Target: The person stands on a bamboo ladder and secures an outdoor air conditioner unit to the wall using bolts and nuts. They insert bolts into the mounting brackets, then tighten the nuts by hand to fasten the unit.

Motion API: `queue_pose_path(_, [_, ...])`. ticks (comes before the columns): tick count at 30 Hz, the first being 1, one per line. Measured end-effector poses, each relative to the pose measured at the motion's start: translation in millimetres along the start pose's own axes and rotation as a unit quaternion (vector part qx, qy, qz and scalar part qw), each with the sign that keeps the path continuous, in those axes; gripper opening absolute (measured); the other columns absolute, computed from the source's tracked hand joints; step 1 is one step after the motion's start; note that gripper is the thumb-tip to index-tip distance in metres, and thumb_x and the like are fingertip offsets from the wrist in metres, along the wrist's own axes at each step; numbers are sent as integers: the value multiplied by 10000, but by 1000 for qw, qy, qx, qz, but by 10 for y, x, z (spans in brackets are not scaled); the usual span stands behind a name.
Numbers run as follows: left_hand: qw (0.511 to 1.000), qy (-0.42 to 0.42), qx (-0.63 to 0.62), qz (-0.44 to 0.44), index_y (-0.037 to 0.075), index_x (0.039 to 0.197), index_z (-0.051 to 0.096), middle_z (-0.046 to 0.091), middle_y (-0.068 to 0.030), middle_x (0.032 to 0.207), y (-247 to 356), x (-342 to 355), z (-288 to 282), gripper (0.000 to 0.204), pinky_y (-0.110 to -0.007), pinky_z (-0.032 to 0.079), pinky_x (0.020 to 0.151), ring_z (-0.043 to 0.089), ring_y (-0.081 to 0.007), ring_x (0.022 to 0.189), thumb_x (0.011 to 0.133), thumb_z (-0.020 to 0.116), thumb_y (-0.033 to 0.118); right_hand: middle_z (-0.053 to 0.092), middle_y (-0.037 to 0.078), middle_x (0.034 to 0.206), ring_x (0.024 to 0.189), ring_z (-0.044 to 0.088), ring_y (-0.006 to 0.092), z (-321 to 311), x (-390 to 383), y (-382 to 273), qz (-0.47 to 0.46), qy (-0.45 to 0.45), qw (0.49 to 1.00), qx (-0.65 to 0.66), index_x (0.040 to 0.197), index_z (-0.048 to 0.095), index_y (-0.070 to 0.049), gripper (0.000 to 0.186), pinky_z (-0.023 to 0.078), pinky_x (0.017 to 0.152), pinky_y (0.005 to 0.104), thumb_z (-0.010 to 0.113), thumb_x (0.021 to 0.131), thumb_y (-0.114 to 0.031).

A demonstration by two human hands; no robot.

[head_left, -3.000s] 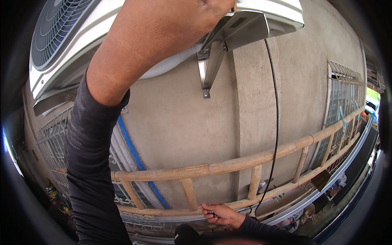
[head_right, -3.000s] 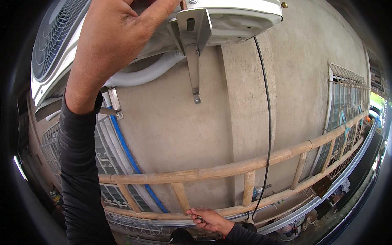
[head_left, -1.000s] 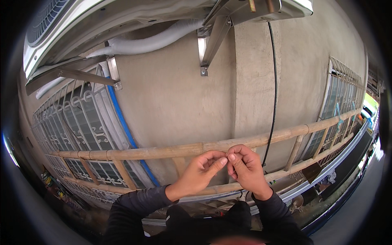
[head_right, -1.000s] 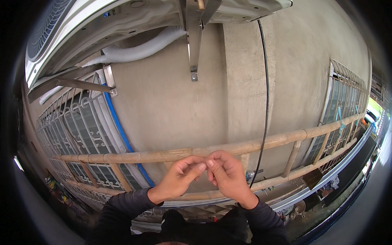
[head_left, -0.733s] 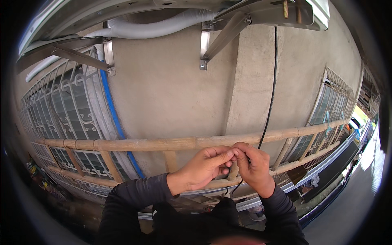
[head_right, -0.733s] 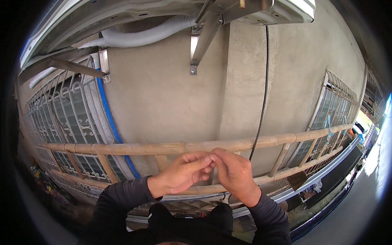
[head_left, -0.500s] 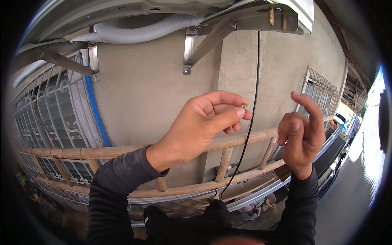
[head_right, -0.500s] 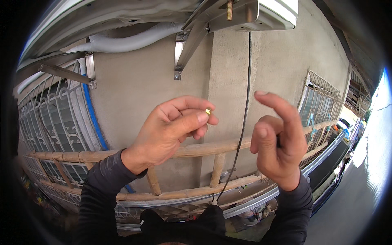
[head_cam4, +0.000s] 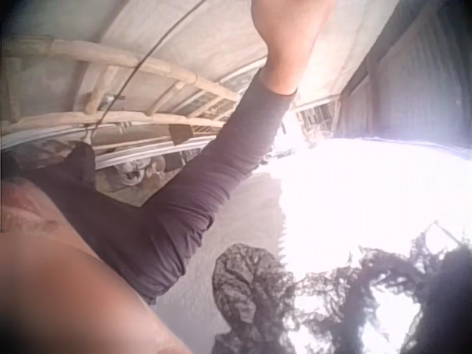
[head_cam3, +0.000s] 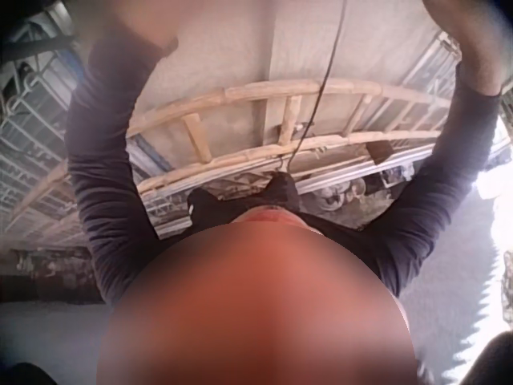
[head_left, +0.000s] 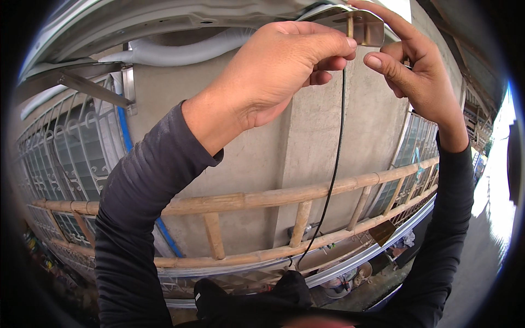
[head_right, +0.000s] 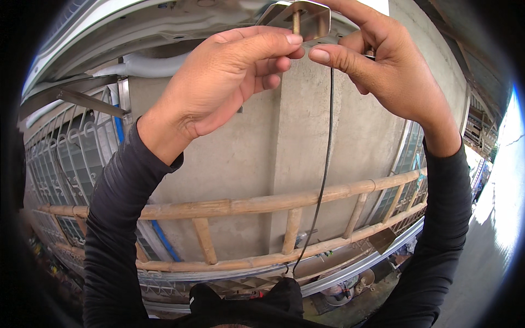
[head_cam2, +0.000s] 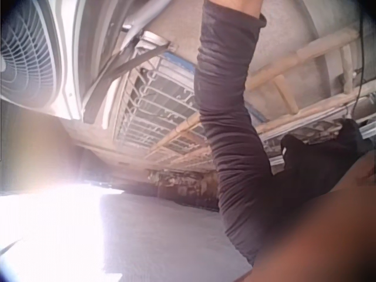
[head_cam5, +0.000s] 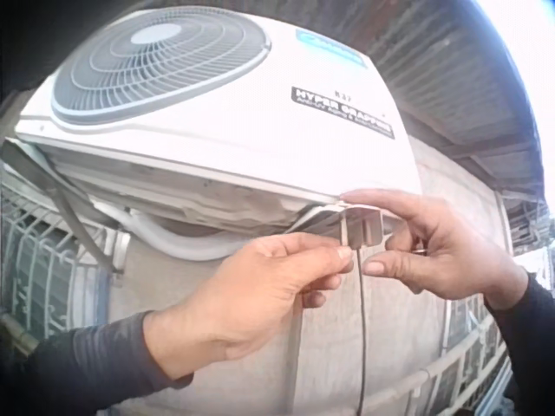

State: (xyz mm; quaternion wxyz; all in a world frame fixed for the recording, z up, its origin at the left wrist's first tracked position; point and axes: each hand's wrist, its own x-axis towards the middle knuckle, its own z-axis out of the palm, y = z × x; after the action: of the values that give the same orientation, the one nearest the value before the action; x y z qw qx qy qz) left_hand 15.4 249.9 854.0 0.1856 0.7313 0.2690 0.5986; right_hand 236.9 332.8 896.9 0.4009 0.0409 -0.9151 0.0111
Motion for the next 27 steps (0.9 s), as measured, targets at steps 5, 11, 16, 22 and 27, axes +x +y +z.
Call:
queue_pose_path(5, [1000,-16,-2,-15,52,1124,727,689,14,1029,78,12,-4,231,-230,496,805,596,-48,905,1015,679,250,483,-60,512,462,471,15,11,46,48,-4,6,1000,8,1526,403,-37,638,337,466,203,721,975,-82])
queue_pose_path(11, [999,-13,-40,-25,49,982,709,651,6,861,145,18,26,130,-248,495,754,597,-75,812,999,686,176,481,-59,507,451,461,17,24,37,137,-24,8,1000,11,1526,398,-38,640,316,456,205,721,976,-89])
queue_pose_path(16, [996,-18,75,-31,64,1104,727,679,17,997,312,16,19,209,-224,494,757,603,-54,884,1018,667,245,476,-56,496,436,452,25,38,34,93,1,17,1000,18,1528,395,-38,651,310,453,206,725,969,-82])
queue_pose_path(22, [986,6,5,-164,17,1009,659,612,-21,916,436,115,84,189,-272,440,793,536,-125,846,1034,609,197,487,-56,494,429,460,27,115,17,-31,39,47,996,69,1528,396,-47,643,316,441,205,716,971,-78])
queue_pose_path(27, [980,-127,-20,-150,1,1050,654,618,-28,942,662,-8,6,189,-266,453,810,539,-109,856,1032,612,185,496,-55,497,430,467,30,101,32,56,16,33,997,66,1526,399,-46,640,313,438,203,714,970,-73])
